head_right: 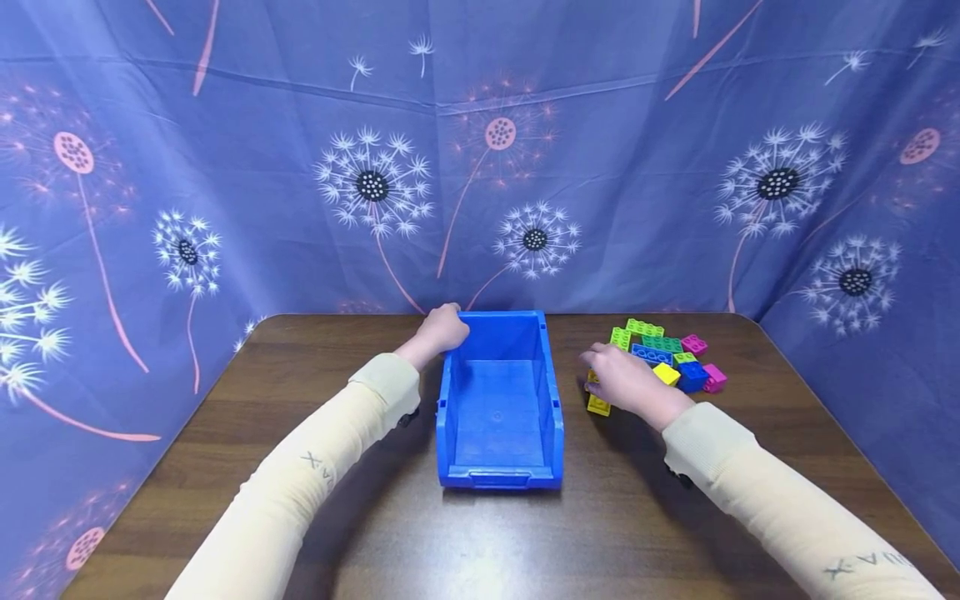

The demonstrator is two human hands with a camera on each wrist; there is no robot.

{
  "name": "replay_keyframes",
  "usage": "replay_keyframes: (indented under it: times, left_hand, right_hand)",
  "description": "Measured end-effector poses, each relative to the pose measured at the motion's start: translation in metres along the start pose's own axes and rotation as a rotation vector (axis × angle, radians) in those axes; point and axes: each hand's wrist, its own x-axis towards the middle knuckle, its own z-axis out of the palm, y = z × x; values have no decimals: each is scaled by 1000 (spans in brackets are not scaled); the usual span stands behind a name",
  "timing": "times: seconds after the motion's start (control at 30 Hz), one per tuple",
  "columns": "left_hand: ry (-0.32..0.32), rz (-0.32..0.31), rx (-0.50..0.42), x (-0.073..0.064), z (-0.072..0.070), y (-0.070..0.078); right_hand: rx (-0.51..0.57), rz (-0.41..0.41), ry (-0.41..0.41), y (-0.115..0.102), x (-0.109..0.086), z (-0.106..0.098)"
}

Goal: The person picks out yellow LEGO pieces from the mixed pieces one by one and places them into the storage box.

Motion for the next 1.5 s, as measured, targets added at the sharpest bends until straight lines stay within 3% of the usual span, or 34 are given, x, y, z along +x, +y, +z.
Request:
replay_keyframes:
  times: [0.27, 0.83, 1.27, 1.5]
  left_hand:
    - [15, 8, 0, -1, 1, -1]
    - [23, -4, 19, -5, 0, 2]
    - [10, -12, 29, -2, 1, 1]
    - [13, -6, 17, -1, 1, 1]
  right_hand:
    - [-4, 14, -99, 5, 10, 8]
    - [36, -1, -88, 12, 16, 13]
    - [48, 24, -55, 2, 15, -11]
    - [51, -36, 34, -10, 10, -32]
